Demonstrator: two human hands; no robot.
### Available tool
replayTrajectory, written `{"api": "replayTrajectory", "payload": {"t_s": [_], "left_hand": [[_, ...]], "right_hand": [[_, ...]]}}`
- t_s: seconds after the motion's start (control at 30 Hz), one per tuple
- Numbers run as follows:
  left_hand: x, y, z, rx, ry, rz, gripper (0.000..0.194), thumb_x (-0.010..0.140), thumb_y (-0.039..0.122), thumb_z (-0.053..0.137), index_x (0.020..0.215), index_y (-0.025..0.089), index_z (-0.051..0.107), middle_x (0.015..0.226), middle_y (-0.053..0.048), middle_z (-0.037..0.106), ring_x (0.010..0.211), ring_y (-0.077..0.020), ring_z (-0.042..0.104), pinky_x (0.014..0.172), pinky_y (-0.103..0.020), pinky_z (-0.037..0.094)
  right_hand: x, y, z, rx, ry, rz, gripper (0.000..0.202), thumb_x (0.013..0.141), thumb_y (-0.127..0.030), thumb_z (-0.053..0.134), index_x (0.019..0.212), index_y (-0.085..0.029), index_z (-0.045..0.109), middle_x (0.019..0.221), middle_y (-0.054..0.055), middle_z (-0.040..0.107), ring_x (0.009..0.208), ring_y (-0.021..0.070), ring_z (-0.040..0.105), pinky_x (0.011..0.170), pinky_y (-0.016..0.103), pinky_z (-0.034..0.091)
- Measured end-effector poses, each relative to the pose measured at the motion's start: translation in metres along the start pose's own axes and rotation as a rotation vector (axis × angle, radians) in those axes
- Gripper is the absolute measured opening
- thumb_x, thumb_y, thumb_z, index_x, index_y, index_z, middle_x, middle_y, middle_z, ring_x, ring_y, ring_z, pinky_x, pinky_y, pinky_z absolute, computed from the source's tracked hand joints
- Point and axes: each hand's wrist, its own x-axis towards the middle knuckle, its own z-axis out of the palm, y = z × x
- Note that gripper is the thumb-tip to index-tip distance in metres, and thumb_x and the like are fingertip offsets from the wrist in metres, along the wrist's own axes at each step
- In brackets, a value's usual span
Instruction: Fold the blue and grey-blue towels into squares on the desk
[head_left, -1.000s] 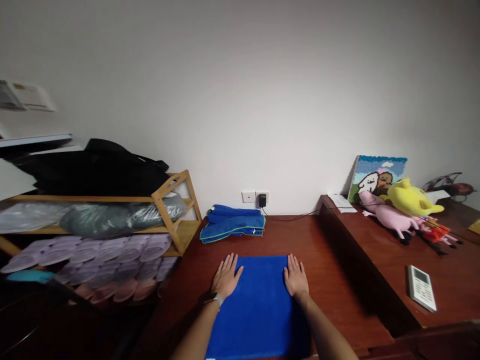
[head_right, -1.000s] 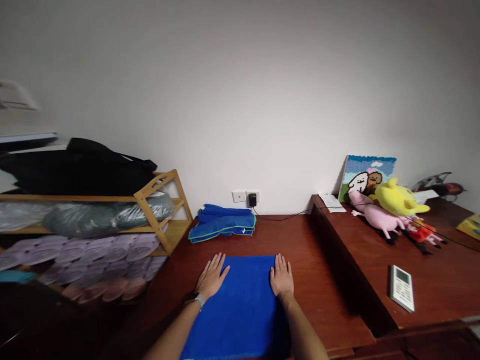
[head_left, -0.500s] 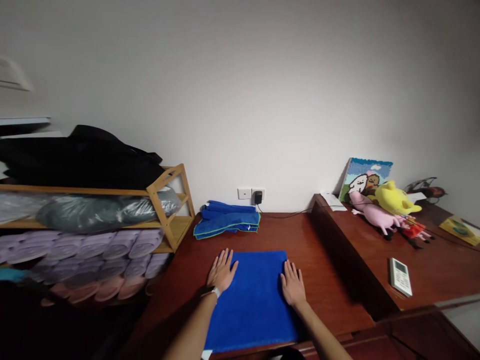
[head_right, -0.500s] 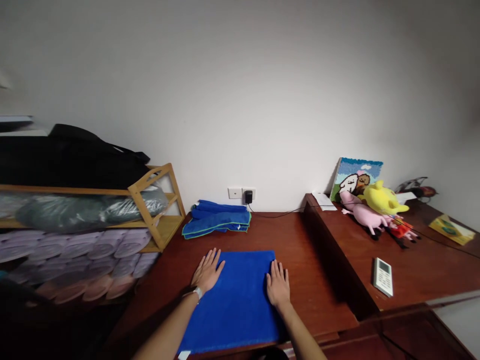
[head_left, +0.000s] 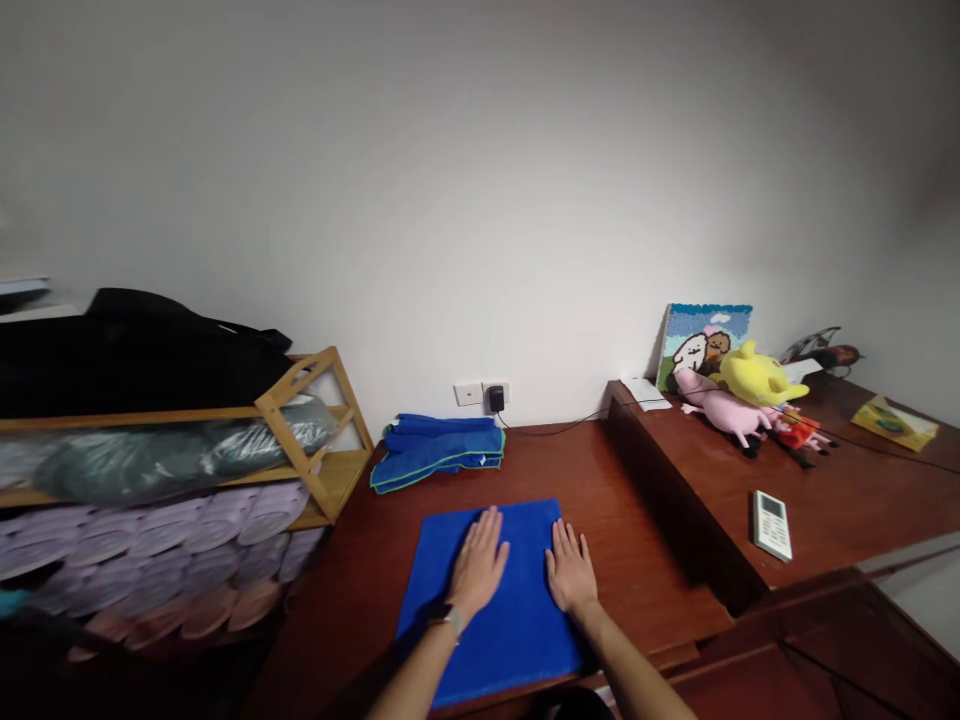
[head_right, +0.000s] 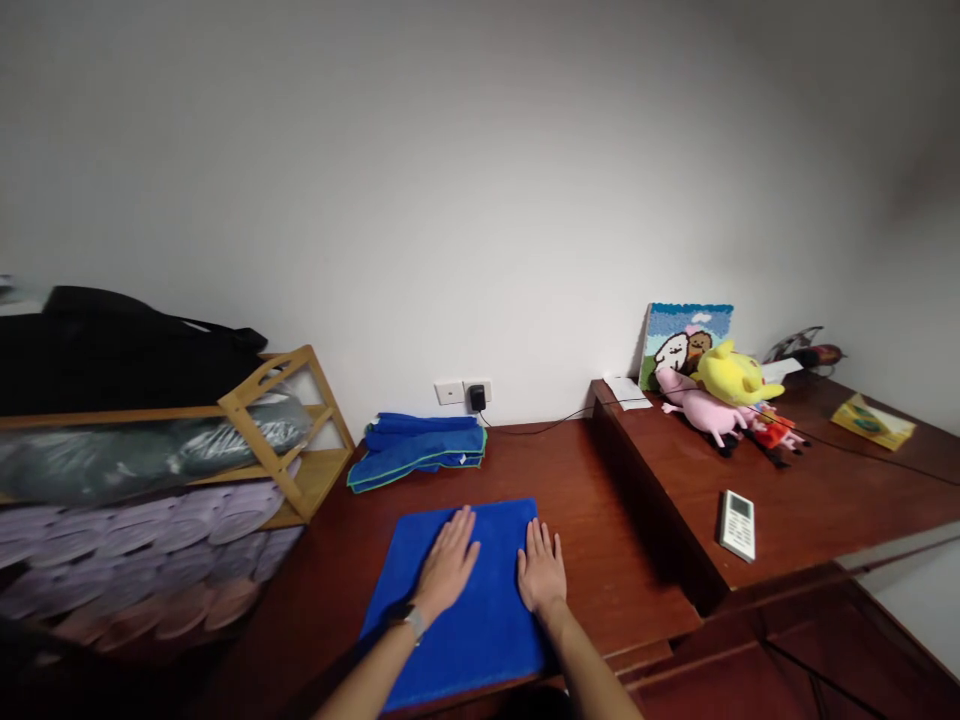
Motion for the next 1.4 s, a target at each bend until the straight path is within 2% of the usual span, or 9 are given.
{"api": "replayTrajectory", "payload": {"t_s": [0.1, 0.2, 0.3, 0.5, 0.63, 0.8, 1.2, 1.3, 1.4], "left_hand": [[0.000, 0.067, 0.014, -0.079, -0.074, 0.137, 0.062, 0.107, 0.048, 0.025, 0.164, 0.023, 0.022, 0.170, -0.004, 0.031, 0.157, -0.0204, 0.027, 0.129, -0.044, 0.024], [-0.006, 0.097, 0.026, -0.089, -0.162, 0.089, 0.063, 0.107, 0.050, 0.023, 0.163, 0.021, 0.027, 0.167, -0.007, 0.036, 0.156, -0.0232, 0.030, 0.128, -0.048, 0.025], [-0.022, 0.079, 0.024, -0.066, -0.210, -0.001, 0.066, 0.105, 0.056, 0.021, 0.162, 0.022, 0.031, 0.166, -0.007, 0.037, 0.155, -0.0244, 0.031, 0.128, -0.049, 0.025], [-0.076, -0.021, -0.015, 0.081, -0.199, -0.298, 0.077, 0.102, 0.064, 0.024, 0.162, 0.017, 0.031, 0.169, -0.011, 0.029, 0.157, -0.0286, 0.025, 0.128, -0.052, 0.020], [-0.104, -0.054, -0.035, 0.152, -0.180, -0.421, 0.079, 0.101, 0.063, 0.026, 0.162, 0.013, 0.030, 0.170, -0.012, 0.026, 0.158, -0.0289, 0.024, 0.128, -0.050, 0.022], [-0.108, -0.049, -0.041, 0.145, -0.167, -0.439, 0.077, 0.101, 0.060, 0.027, 0.161, 0.012, 0.031, 0.169, -0.012, 0.028, 0.157, -0.0285, 0.024, 0.128, -0.048, 0.023], [-0.103, -0.048, -0.044, 0.215, -0.135, -0.435, 0.075, 0.100, 0.055, 0.030, 0.158, 0.010, 0.038, 0.166, -0.014, 0.034, 0.156, -0.0303, 0.029, 0.128, -0.050, 0.020], [-0.093, -0.021, -0.046, 0.186, -0.060, -0.351, 0.072, 0.101, 0.053, 0.029, 0.158, 0.009, 0.038, 0.166, -0.015, 0.034, 0.157, -0.0297, 0.026, 0.130, -0.051, 0.016], [-0.076, 0.036, -0.035, 0.038, -0.059, -0.160, 0.067, 0.104, 0.051, 0.026, 0.161, 0.017, 0.033, 0.168, -0.008, 0.033, 0.157, -0.0260, 0.025, 0.130, -0.049, 0.019]], "right_hand": [[-0.002, 0.000, -0.004, -0.026, -0.031, -0.017, 0.064, 0.104, -0.038, 0.016, 0.164, -0.017, 0.016, 0.172, 0.001, 0.011, 0.160, 0.0205, 0.007, 0.129, 0.045, 0.004], [-0.003, 0.000, -0.005, -0.052, -0.062, -0.034, 0.064, 0.104, -0.037, 0.015, 0.164, -0.016, 0.016, 0.172, 0.002, 0.009, 0.160, 0.0210, 0.004, 0.129, 0.045, 0.003], [-0.003, 0.000, -0.004, -0.039, -0.043, -0.010, 0.065, 0.104, -0.039, 0.014, 0.164, -0.014, 0.014, 0.172, 0.002, 0.010, 0.160, 0.0201, 0.004, 0.129, 0.045, 0.003], [-0.002, -0.001, 0.002, -0.025, -0.003, 0.022, 0.065, 0.104, -0.041, 0.015, 0.164, -0.017, 0.015, 0.172, 0.000, 0.012, 0.160, 0.0192, 0.009, 0.129, 0.044, 0.003], [0.003, -0.002, 0.003, -0.064, -0.021, 0.022, 0.065, 0.103, -0.040, 0.017, 0.164, -0.018, 0.017, 0.172, 0.001, 0.014, 0.159, 0.0203, 0.011, 0.128, 0.045, 0.004], [-0.002, -0.008, -0.004, -0.097, -0.052, 0.045, 0.064, 0.104, -0.038, 0.016, 0.164, -0.015, 0.016, 0.172, 0.004, 0.014, 0.159, 0.0218, 0.011, 0.128, 0.046, 0.003], [-0.056, -0.007, 0.011, -0.028, 0.019, 0.063, 0.064, 0.104, -0.039, 0.017, 0.164, -0.016, 0.021, 0.171, 0.003, 0.017, 0.159, 0.0214, 0.012, 0.129, 0.043, 0.007], [-0.055, -0.007, 0.010, -0.016, 0.017, 0.057, 0.064, 0.104, -0.039, 0.018, 0.164, -0.016, 0.021, 0.171, 0.002, 0.017, 0.159, 0.0213, 0.012, 0.129, 0.043, 0.007], [-0.055, -0.006, 0.008, -0.018, 0.014, 0.055, 0.064, 0.104, -0.039, 0.016, 0.164, -0.016, 0.020, 0.171, 0.002, 0.015, 0.159, 0.0212, 0.011, 0.129, 0.043, 0.006]]}}
